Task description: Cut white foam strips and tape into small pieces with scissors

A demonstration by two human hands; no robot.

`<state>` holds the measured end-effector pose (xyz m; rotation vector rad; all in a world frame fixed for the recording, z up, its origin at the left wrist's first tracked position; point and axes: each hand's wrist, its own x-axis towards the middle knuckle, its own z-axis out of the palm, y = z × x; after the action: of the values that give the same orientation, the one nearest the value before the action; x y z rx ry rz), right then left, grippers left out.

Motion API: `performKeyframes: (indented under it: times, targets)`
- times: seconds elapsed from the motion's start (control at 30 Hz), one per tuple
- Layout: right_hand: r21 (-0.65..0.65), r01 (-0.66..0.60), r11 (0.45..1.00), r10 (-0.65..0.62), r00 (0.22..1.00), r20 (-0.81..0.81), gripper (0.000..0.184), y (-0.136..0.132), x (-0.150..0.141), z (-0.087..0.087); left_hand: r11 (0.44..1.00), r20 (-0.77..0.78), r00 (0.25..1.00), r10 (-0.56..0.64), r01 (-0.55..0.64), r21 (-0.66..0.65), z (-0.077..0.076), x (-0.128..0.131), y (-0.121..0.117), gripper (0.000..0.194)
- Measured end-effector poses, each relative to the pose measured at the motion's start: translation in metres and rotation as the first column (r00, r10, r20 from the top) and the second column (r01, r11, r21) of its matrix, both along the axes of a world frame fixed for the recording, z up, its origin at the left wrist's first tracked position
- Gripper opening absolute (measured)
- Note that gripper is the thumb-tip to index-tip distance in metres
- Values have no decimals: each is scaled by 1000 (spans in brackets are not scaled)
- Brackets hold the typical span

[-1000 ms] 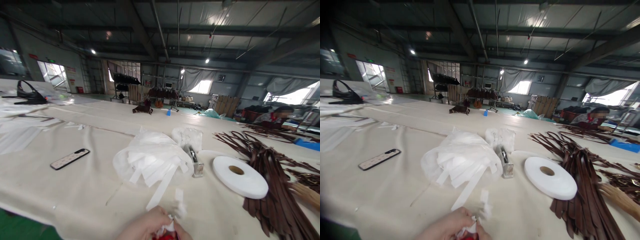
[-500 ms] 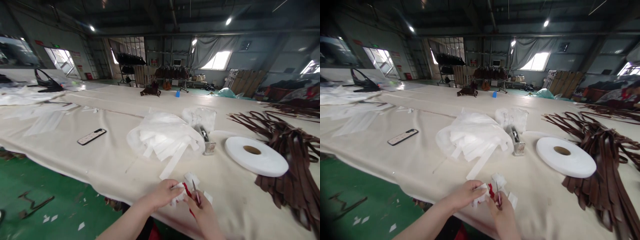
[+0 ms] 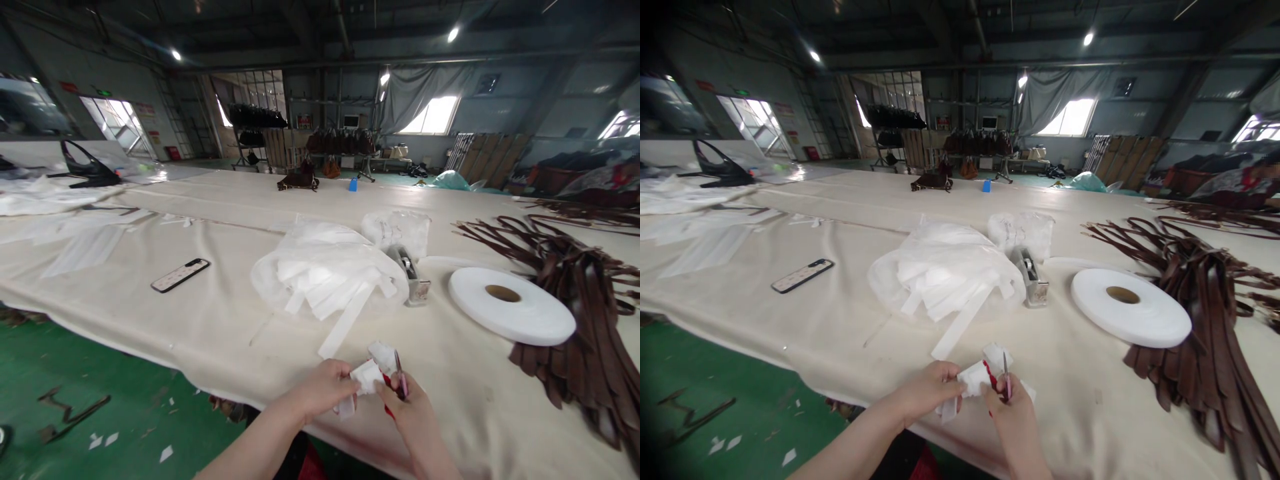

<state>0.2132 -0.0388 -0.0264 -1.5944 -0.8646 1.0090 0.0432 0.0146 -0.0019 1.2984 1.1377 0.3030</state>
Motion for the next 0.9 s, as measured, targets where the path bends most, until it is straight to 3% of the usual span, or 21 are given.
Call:
performKeyframes:
  times: [0.27,0.37,0.43,0.53,0.63,0.77,0.83,0.9]
  targets:
    - [27,-1,1000,1,1000,6,39,3,6,-4,999,2,999,44,-44,26,5,6,3,33]
    - [36,52,998,-45,984,-173,45,5,6,2,998,56,997,53,-54,31,11,6,4,36]
    - [21,144,989,-128,928,-350,53,5,5,8,994,101,994,51,-60,96,11,7,3,42]
    - [-5,241,970,-209,830,-517,55,4,-2,15,966,105,990,92,-115,232,2,18,-5,49]
    - [-35,230,973,-207,788,-580,54,2,-13,11,925,164,961,221,-260,277,-12,37,-17,54]
    - [23,168,985,-134,856,-498,60,-1,-20,1,876,344,858,381,-455,163,-12,50,-22,55]
    - [80,137,987,-101,932,-348,54,-7,-16,4,923,361,878,315,-373,100,1,40,-17,52]
    - [122,105,987,-79,977,-199,44,-14,-11,12,984,314,942,120,-155,89,18,22,-10,43]
